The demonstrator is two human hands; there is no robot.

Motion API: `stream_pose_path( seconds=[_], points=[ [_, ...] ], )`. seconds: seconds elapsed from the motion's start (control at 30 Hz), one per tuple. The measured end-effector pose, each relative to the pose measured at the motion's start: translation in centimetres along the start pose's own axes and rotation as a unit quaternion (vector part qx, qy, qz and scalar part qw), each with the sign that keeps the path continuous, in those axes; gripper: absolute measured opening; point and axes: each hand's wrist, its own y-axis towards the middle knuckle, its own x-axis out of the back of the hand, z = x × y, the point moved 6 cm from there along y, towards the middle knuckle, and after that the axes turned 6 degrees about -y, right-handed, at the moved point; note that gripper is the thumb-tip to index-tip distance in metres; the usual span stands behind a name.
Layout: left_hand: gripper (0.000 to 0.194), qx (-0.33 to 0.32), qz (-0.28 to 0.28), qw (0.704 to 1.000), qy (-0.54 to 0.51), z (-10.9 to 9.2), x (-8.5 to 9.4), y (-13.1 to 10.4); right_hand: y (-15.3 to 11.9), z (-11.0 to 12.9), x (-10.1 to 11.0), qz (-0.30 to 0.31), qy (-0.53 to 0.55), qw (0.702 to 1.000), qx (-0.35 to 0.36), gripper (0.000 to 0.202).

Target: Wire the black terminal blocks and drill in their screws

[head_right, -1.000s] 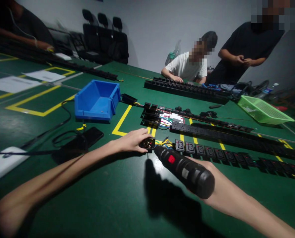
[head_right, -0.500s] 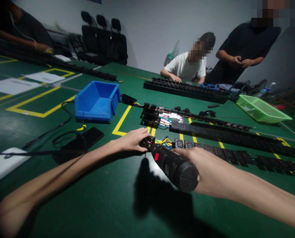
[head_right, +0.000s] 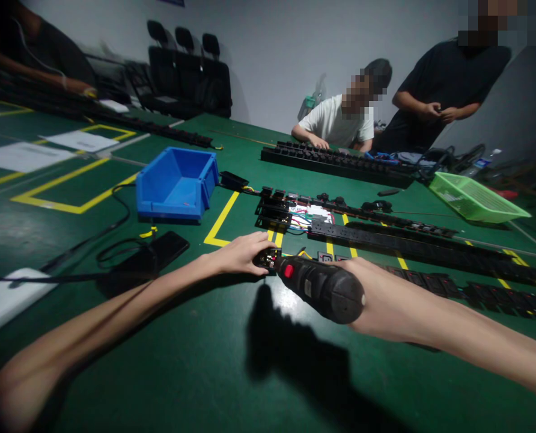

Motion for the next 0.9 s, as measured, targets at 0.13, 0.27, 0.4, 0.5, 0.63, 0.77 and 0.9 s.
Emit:
stream_pose_path(
  seconds=[0.13, 0.27, 0.4, 0.5, 0.63, 0.77, 0.9],
  points=[
    [0.051, 0.000, 0.001, 1.000, 0.000, -0.09, 0.02, -0.02, 0.00, -0.08, -0.07, 0.020, 0.013, 1.000, -0.009, 0.011],
    [0.050, -0.003, 0.001, 1.000, -0.005, -0.15, 0.07, -0.02, -0.04, -0.15, -0.08, 0.032, 0.007, 0.999, -0.018, 0.011],
    [0.049, -0.003, 0.004, 1.000, -0.010, -0.27, 0.15, -0.02, -0.17, -0.11, 0.17, 0.019, -0.003, 1.000, -0.015, 0.014],
    [0.048, -0.003, 0.002, 1.000, -0.009, -0.33, 0.18, -0.02, -0.15, 0.14, 0.30, 0.015, 0.008, 1.000, -0.006, 0.015],
    [0.050, -0.005, 0.004, 1.000, 0.002, -0.34, 0.20, -0.07, 0.12, 0.51, 0.24, 0.048, 0.021, 0.999, -0.007, 0.011],
    [0.048, -0.005, 0.005, 1.000, 0.008, -0.43, 0.32, -0.12, 0.35, 0.27, 0.17, 0.077, 0.016, 0.997, -0.016, 0.009],
    [0.048, -0.011, 0.011, 1.000, 0.015, -0.58, 0.25, -0.03, 0.40, -0.04, 0.13, 0.086, 0.008, 0.996, -0.007, 0.008]
  ],
)
